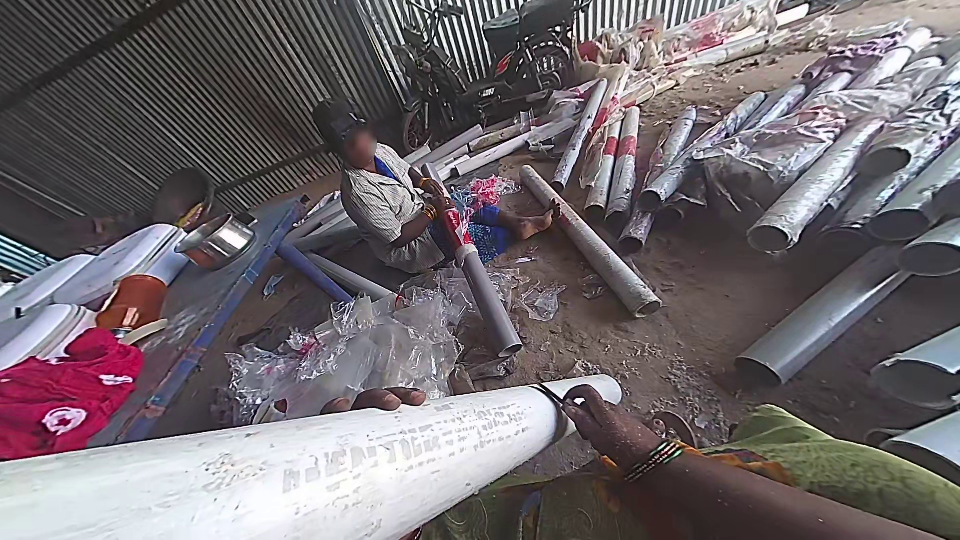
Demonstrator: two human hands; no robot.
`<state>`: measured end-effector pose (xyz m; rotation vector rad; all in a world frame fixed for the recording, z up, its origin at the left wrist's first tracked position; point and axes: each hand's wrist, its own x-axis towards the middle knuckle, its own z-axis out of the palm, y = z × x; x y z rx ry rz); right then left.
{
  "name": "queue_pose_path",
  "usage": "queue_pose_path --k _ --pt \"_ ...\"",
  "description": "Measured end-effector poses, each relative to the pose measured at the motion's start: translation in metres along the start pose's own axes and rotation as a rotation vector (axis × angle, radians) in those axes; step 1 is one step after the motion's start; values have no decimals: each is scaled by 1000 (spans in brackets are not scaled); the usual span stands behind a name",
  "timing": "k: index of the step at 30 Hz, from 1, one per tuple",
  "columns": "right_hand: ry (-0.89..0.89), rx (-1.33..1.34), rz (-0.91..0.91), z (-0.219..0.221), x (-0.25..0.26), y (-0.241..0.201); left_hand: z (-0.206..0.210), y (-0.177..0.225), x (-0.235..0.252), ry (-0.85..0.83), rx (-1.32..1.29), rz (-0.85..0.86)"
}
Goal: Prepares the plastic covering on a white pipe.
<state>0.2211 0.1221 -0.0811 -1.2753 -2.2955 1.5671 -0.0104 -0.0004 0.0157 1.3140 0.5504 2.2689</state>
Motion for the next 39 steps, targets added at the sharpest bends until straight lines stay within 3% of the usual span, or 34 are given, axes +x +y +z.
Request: queue_pose_path --k 20,26,39 --pt "5 -7 -16 1 0 1 -3 -1 -1 -35 -14 8" --pt "-11 -4 -5 -1 1 1 -18 -2 -2 -134 -28 6" --pt "-8 -20 -9 0 1 2 -16 -2 -3 -88 -16 1"
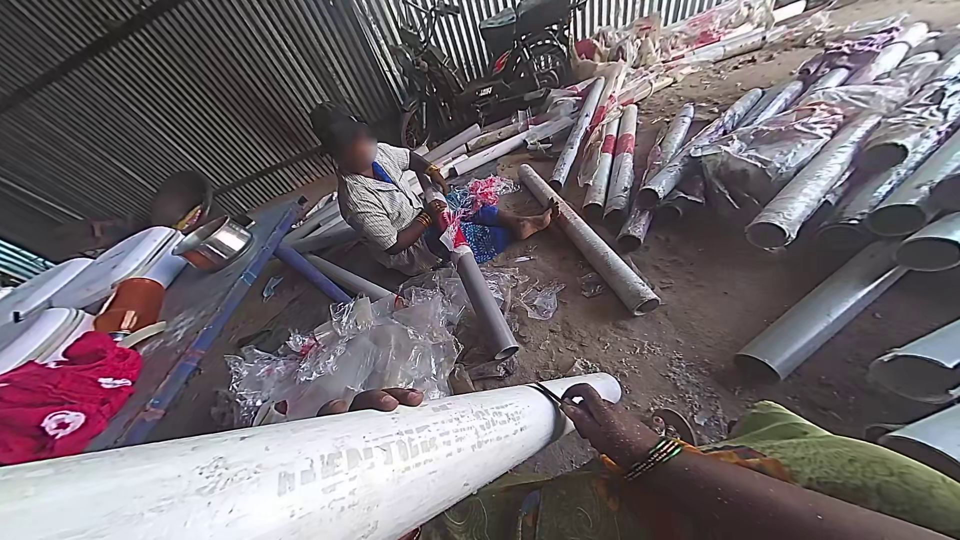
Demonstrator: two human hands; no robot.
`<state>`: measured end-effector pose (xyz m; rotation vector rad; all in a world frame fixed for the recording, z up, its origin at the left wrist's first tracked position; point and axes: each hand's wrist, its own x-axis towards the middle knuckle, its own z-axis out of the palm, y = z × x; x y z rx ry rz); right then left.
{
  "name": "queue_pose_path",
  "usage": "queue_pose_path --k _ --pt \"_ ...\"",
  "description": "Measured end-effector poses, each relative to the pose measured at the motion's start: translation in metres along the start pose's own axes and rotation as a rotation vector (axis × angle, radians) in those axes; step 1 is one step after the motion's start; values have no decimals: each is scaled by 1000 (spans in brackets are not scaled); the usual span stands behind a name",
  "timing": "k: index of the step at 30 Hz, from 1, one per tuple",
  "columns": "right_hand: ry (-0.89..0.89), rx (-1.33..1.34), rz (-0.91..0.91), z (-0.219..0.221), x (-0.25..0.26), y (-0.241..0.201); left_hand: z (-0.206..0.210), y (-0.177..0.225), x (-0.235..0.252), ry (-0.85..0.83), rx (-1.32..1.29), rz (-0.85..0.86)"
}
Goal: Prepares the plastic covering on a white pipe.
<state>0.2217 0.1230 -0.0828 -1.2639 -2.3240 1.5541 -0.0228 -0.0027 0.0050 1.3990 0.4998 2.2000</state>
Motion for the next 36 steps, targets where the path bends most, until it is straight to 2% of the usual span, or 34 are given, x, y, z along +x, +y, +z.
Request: queue_pose_path --k 10,15,18,24,27,30,31,33,35,36 --pt "4 -1 0 0 -1 -1 3 0 -1 36 17 -10" --pt "1 7 -5 0 0 0 -3 0 0 -37 -11 -3" --pt "-14 18 5 -1 -1 -1 5 0 1 23 -17 0" --pt "34 95 -20 -1 -3 0 -29 -12 -8 -118 -19 69" --pt "193 240 -166 -7 -11 -8 -33 -13 -12 -84 -29 77" --pt "459 427 -587 -15 -29 -10 -3 -2 -13 155 -18 -57" --pt "528 416 -733 -22 -34 -11 -4 1 -11 127 -31 -71" --pt "620 343 -898 -39 -41 -12 -27 0 -5 -126 -62 -48" --pt "649 334 -851 -46 -43 -11 -39 3 2 -269 -70 -73" --pt "633 377 -772 -45 -41 -10 -32 4 2 -225 -67 -80"
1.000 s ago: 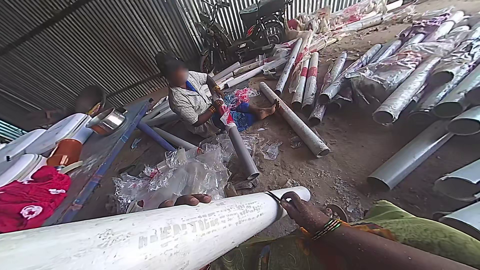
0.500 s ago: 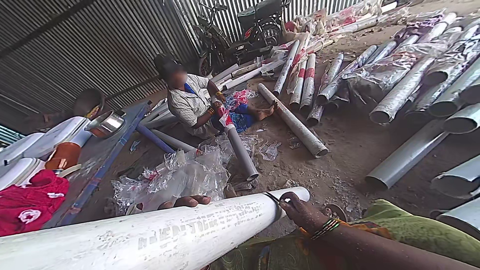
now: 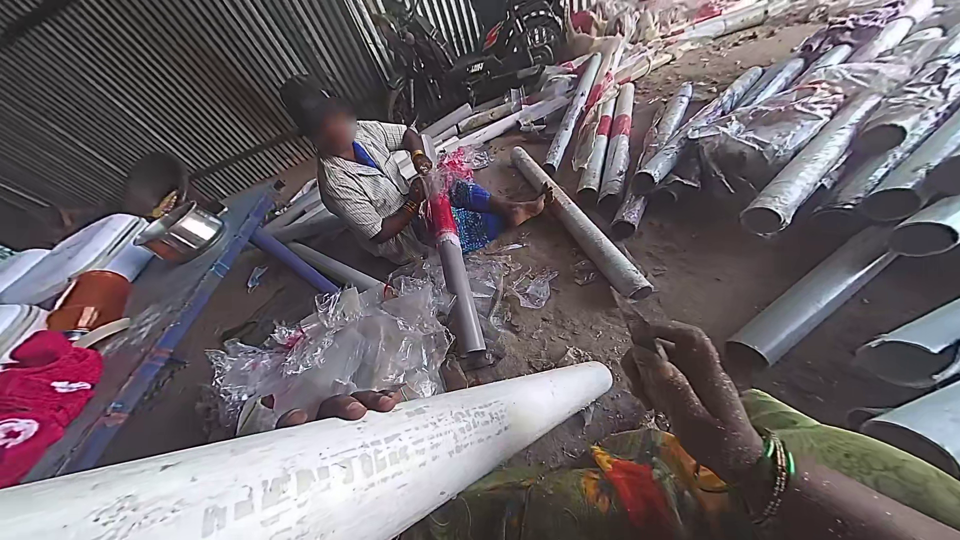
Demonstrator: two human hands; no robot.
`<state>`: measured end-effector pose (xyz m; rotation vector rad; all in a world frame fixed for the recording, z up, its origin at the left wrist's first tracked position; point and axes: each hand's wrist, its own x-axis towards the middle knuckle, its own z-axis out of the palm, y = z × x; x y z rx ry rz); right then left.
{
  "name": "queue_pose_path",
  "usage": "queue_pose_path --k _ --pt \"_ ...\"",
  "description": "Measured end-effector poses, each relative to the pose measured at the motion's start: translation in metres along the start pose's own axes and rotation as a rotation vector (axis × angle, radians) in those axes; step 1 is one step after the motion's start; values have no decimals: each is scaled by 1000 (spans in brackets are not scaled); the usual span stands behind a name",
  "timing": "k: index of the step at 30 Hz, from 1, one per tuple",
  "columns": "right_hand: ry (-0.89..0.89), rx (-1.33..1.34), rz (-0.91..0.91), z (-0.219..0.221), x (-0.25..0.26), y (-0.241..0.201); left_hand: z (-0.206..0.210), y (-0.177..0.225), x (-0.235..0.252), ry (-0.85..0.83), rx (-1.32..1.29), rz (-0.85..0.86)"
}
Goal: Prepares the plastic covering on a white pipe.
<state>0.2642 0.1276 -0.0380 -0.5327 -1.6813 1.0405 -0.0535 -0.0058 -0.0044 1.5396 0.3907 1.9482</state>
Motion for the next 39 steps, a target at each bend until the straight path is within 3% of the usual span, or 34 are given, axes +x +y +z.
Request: queue_pose_path --k 3,5,7,10,14,16,18,21,25,27,30,32,39 --pt "-67 68 247 12 -1 9 54 -3 15 407 91 28" --pt "-180 -66 289 13 -7 15 68 -6 21 490 97 50" --pt "-303 -200 368 14 -12 17 56 -5 16 398 73 30" --pt "-496 -269 536 17 -9 22 55 -8 10 456 76 80" --pt "-621 -328 615 22 -5 26 30 -6 5 228 29 61" --pt "-625 -337 610 24 -5 30 38 -4 8 266 75 62" --pt "-619 -354 605 25 -4 34 62 -3 15 420 127 53" --pt "-638 -376 659 27 -1 37 49 -2 6 336 101 46" --pt "-646 -391 675 28 -1 41 66 -3 11 486 93 66" --pt "-647 -389 669 28 0 43 62 -5 11 456 98 81" --pt "-636 -376 655 27 -1 45 24 -6 1 161 60 93" --pt "-628 -369 653 27 -2 45 16 -6 0 99 65 89" --pt "-642 -370 680 26 -1 42 21 -6 0 180 32 83"
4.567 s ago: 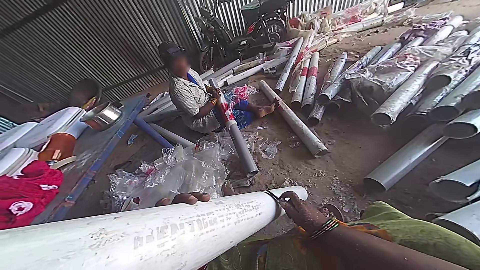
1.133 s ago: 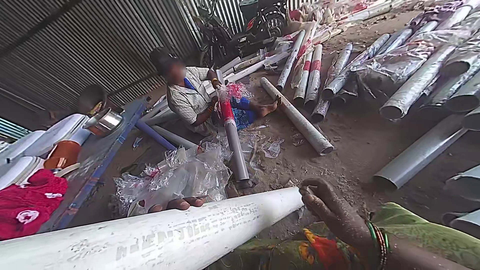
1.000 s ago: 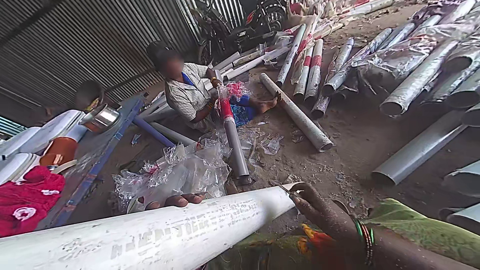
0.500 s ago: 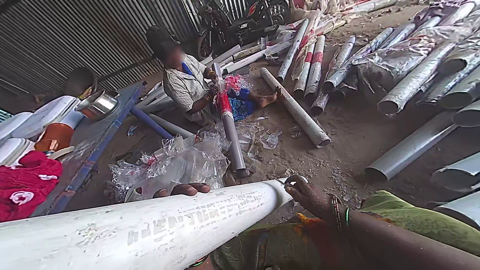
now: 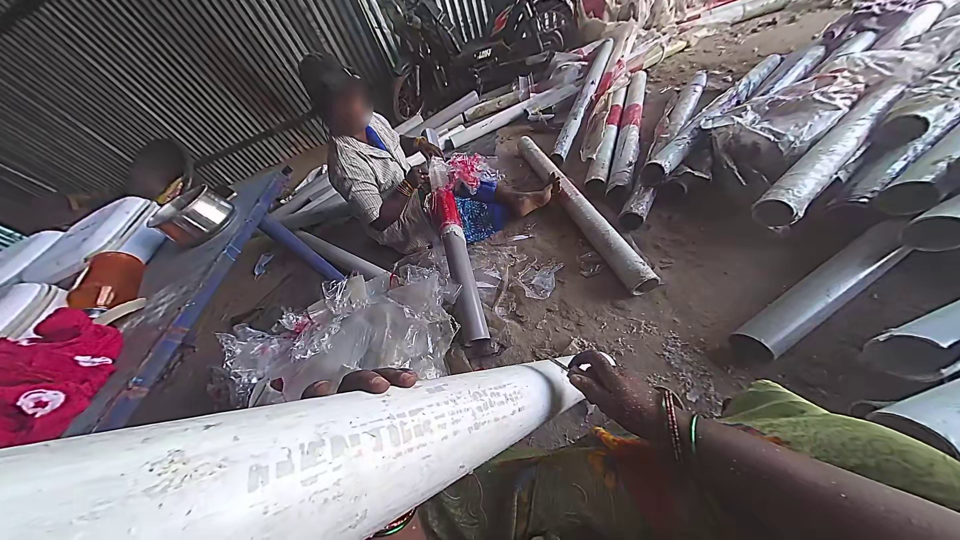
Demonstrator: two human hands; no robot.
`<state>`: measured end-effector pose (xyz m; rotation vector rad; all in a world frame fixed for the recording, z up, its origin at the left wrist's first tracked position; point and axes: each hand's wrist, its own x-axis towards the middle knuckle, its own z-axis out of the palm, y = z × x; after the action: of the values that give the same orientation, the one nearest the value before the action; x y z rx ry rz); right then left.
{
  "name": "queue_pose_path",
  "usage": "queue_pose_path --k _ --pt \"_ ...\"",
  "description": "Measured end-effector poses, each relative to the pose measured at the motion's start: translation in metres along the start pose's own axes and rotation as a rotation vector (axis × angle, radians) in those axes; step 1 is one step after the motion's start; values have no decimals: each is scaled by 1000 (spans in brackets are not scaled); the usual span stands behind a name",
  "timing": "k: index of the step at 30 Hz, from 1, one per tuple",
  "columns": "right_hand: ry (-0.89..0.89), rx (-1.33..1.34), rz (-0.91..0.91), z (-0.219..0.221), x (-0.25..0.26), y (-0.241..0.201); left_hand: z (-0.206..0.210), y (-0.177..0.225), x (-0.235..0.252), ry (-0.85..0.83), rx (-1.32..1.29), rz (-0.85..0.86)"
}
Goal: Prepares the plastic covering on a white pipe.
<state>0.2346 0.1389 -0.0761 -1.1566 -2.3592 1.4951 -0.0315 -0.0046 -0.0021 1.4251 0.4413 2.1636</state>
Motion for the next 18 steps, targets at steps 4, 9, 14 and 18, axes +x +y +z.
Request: queue_pose_path --k 4,9,14,18 --pt "11 -17 -6 0 0 1 4 1 2 1 -2 -12" --pt "12 -13 -19 1 1 2 8 1 1 58 16 -6" --pt "10 -10 -31 2 2 4 1 2 0 9 7 -7" --pt "-4 -10 -26 1 2 4 3 2 1 0 12 -21"
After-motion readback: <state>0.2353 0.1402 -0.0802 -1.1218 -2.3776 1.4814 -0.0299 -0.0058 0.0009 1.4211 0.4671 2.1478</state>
